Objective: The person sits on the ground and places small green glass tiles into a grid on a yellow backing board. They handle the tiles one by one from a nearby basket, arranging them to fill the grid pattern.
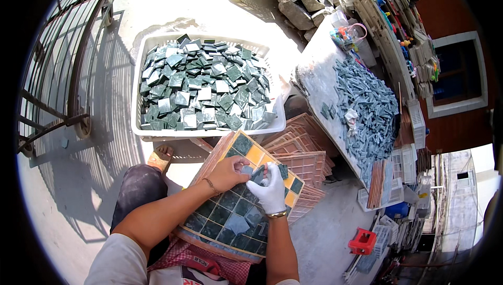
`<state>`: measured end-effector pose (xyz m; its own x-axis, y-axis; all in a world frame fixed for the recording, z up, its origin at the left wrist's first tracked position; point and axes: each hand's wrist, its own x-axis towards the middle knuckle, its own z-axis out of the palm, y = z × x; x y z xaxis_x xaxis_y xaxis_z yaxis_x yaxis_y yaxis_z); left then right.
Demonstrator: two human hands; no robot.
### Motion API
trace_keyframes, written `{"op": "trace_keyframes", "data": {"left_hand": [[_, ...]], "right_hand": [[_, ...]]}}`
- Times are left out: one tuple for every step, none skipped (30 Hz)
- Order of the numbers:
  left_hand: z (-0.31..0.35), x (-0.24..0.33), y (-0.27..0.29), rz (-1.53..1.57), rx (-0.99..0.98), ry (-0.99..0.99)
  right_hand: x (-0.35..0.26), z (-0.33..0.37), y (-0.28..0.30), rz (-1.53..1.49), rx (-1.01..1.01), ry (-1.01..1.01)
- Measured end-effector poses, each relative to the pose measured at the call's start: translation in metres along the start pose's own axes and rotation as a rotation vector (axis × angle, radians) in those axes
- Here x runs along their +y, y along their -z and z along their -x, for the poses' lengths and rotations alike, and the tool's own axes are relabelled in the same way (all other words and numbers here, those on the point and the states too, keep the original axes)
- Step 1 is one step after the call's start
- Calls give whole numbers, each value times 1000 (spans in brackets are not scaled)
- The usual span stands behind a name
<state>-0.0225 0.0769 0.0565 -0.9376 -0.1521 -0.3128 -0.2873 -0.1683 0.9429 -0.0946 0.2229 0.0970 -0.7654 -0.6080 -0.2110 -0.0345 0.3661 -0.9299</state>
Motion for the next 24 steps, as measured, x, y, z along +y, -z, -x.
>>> {"op": "trace_keyframes", "data": {"left_hand": [[-1, -2, 0, 154, -11, 40], [-3, -5, -1, 309, -21, 81], [-4, -6, -1, 461, -38, 118], [-5, -5, 1, 564, -17, 121], [-6, -2, 5, 668, 6, 128], [-7, 3, 9, 771, 30, 135], [-6, 9, 14, 760, 77, 128], [-7, 8, 16, 790, 108, 110], [-8, 7, 18, 819, 135, 93], [-9, 8, 20, 847, 162, 75], [-9, 10, 22, 821, 154, 88], [-7, 13, 23, 832, 149, 89], [-6, 15, 23, 842, 145, 89], [-6, 17, 24, 852, 139, 88], [-6, 16, 25, 847, 150, 92], [-5, 15, 25, 843, 161, 95], [-5, 14, 26, 838, 172, 98], [-5, 15, 26, 830, 174, 97], [-5, 16, 27, 821, 175, 95], [-5, 16, 28, 812, 177, 94], [-5, 17, 28, 811, 175, 92], [-5, 18, 28, 810, 174, 89], [-5, 18, 28, 809, 172, 86], [-6, 17, 28, 813, 174, 84]], "right_hand": [[-4, -2, 1, 20, 5, -36], [-7, -4, 3, 40, 9, -73], [-5, -5, 7, 1, 14, -112], [1, -9, 10, 136, 39, -49], [6, -13, 10, 269, 63, 10], [8, -16, 11, 402, 85, 68], [10, -18, 13, 567, 95, 138], [9, -24, 13, 660, 79, 204], [9, -29, 13, 753, 66, 270], [9, -34, 14, 845, 53, 336], [10, -38, 14, 868, 13, 341], [11, -40, 13, 890, -4, 335], [12, -41, 12, 912, -21, 328], [13, -42, 12, 933, -38, 321], [16, -43, 11, 881, -50, 312], [18, -41, 14, 829, -61, 302], [19, -42, 16, 777, -72, 292], [20, -42, 19, 771, -102, 304], [20, -42, 23, 766, -132, 315], [21, -42, 24, 760, -162, 327], [22, -44, 24, 767, -110, 323], [22, -46, 26, 758, -117, 327], [23, -48, 26, 750, -124, 332], [22, -49, 26, 739, -135, 338]]}}
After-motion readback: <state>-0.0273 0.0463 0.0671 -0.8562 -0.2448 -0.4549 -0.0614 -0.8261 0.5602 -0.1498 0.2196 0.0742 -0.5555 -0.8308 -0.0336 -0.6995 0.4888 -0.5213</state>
